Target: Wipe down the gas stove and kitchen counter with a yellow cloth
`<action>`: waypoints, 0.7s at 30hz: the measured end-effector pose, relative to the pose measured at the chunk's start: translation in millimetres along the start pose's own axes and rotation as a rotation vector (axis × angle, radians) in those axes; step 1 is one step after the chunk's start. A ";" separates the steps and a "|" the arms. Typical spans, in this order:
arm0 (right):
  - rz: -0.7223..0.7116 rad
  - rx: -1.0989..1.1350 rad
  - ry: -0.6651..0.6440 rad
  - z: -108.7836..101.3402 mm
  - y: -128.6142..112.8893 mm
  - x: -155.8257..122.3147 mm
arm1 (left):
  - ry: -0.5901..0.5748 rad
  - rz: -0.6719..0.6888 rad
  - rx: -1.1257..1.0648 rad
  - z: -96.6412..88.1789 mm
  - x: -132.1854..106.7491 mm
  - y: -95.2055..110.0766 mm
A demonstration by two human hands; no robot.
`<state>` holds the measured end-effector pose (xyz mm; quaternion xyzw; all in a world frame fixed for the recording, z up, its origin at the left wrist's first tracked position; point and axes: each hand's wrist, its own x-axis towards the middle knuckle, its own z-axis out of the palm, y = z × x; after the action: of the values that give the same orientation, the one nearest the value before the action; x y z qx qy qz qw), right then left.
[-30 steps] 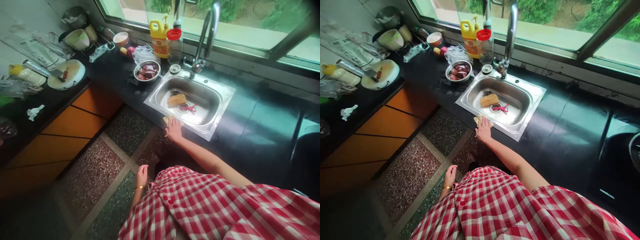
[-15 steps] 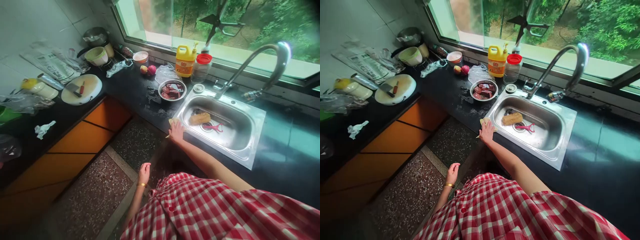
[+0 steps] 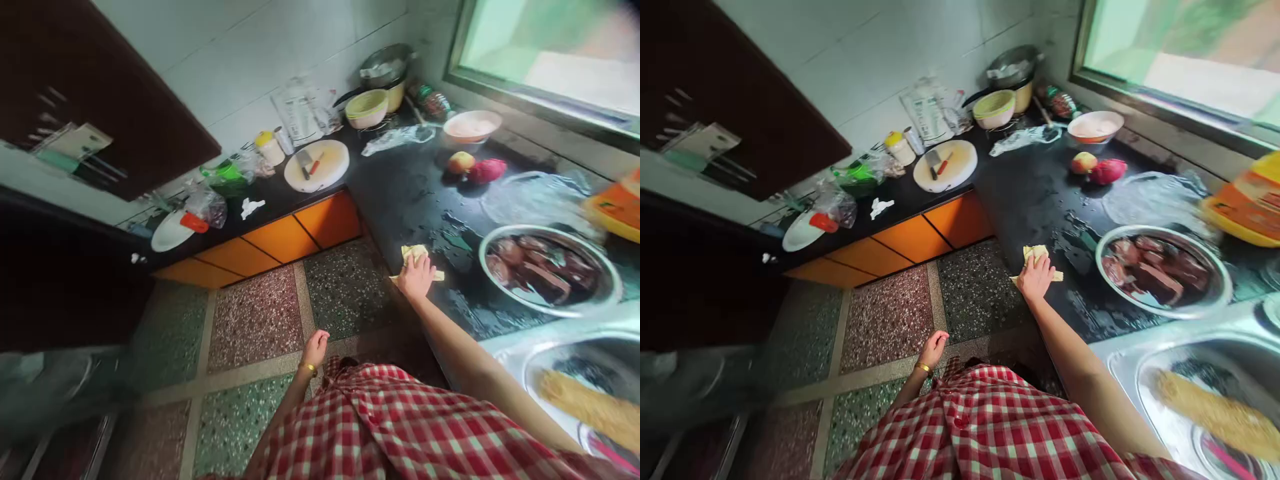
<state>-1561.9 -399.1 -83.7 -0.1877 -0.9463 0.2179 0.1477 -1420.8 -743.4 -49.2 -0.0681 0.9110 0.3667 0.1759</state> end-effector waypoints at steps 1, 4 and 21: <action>-0.026 0.070 -0.030 6.9 -6.5 12.1 | 0.014 -0.042 -0.012 -4.5 -0.8 -5.7; 0.028 0.405 -0.161 33.2 -43.6 48.0 | 0.063 -0.133 -0.043 -19.2 -1.4 -24.7; -0.079 0.598 -0.169 219.3 -404.8 162.0 | 0.365 -0.095 -0.175 -288.8 234.6 -177.4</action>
<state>-1902.4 -747.3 -51.1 -0.0803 -0.8557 0.4956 0.1253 -1671.9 -1070.2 -57.2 -0.1912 0.8883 0.4172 0.0185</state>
